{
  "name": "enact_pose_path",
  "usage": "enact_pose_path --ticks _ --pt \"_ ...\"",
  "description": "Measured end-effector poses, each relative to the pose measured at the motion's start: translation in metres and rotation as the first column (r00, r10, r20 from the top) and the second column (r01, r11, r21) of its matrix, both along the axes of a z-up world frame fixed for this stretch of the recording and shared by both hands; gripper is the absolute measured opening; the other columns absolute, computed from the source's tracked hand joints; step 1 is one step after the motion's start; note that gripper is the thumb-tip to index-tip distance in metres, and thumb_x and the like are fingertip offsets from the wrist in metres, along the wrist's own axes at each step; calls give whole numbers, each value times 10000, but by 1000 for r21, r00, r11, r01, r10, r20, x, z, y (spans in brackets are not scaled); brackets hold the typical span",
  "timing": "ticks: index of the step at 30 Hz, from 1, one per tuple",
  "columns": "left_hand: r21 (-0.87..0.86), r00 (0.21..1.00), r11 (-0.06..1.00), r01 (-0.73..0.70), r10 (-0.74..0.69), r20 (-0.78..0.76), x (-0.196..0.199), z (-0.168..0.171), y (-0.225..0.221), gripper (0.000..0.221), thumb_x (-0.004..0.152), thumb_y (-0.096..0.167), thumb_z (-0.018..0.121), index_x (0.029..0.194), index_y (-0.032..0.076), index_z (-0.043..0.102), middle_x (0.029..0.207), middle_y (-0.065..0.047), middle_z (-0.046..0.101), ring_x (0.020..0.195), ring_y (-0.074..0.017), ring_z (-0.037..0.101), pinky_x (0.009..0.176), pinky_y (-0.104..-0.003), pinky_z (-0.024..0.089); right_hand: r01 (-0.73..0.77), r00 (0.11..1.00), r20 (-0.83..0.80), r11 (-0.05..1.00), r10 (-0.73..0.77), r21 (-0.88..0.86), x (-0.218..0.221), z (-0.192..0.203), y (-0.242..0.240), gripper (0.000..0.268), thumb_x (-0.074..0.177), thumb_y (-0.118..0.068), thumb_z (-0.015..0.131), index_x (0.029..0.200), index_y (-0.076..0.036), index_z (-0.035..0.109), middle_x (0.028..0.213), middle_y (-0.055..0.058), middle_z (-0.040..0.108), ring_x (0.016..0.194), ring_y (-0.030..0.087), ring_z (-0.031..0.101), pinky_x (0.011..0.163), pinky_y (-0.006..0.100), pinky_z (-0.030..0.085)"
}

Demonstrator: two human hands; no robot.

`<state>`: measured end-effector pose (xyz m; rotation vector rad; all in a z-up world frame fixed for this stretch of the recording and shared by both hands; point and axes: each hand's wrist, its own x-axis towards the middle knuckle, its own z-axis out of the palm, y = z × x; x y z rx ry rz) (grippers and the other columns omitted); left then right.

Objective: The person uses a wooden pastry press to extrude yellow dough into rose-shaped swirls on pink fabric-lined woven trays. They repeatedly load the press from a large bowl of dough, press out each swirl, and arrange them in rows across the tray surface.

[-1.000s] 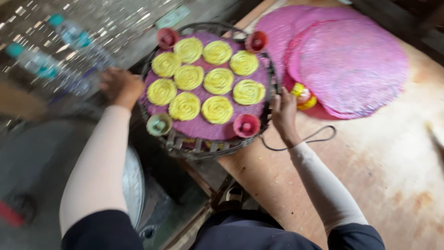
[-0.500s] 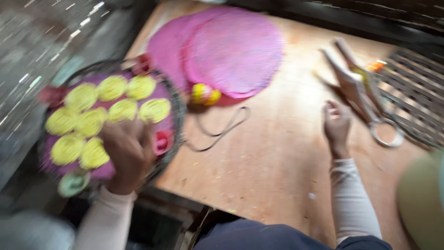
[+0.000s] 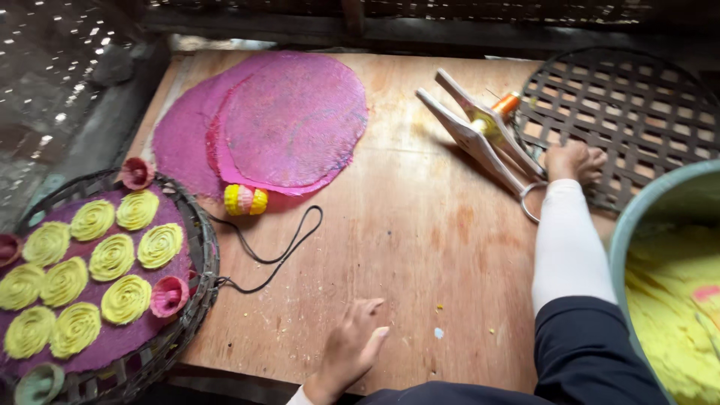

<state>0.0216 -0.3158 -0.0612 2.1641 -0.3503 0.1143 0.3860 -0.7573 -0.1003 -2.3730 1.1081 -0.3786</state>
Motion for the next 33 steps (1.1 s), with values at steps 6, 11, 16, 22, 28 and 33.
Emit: enact_pose_path --ticks 6,11,16,22,28,33 --pt "-43 913 921 -388 378 -157 -22 -19 42 378 825 127 714 1192 64 651 910 -110 649 804 -240 667 722 -361 556 102 991 87 994 -105 36 14 6 -6 560 906 -326 742 1266 84 616 1591 319 189 1440 554 111 1178 613 100" --pt "115 888 890 -440 451 -91 -47 -50 55 164 929 189 747 874 81 635 682 -73 602 614 -241 594 656 -374 478 161 916 389 978 -99 -131 27 22 -14 272 878 -282 782 896 -45 648 1310 166 453 1317 388 334 1099 601 202" --pt "253 847 865 -433 486 -216 -38 -48 49 216 1019 270 632 915 81 647 632 -80 557 559 -189 579 588 -344 481 -44 693 679 954 243 -296 40 61 12 175 841 -33 681 966 3 564 1235 159 459 1198 324 433 1038 526 305" --pt "-270 880 872 -409 455 135 11 -19 60 281 947 61 668 1198 -21 575 672 -60 441 604 -146 465 605 -301 495 -573 396 531 653 749 -495 -107 84 104 142 924 5 686 1011 38 578 1179 189 476 1182 326 466 1076 460 368" --pt "-267 790 818 -509 567 234 68 11 124 174 969 107 665 1100 -2 633 766 -71 564 703 -165 569 660 -323 491 -843 337 321 436 885 -314 -296 66 175 170 785 -113 757 862 -25 634 1290 212 528 1195 366 519 1038 446 415" --pt "279 746 768 -576 354 564 150 25 164 258 812 260 780 1032 134 731 1173 -128 645 1082 -339 571 846 -531 403 -911 381 87 389 921 -133 -369 25 177 211 737 -170 766 866 -45 654 1276 175 517 1200 362 453 1080 508 334"
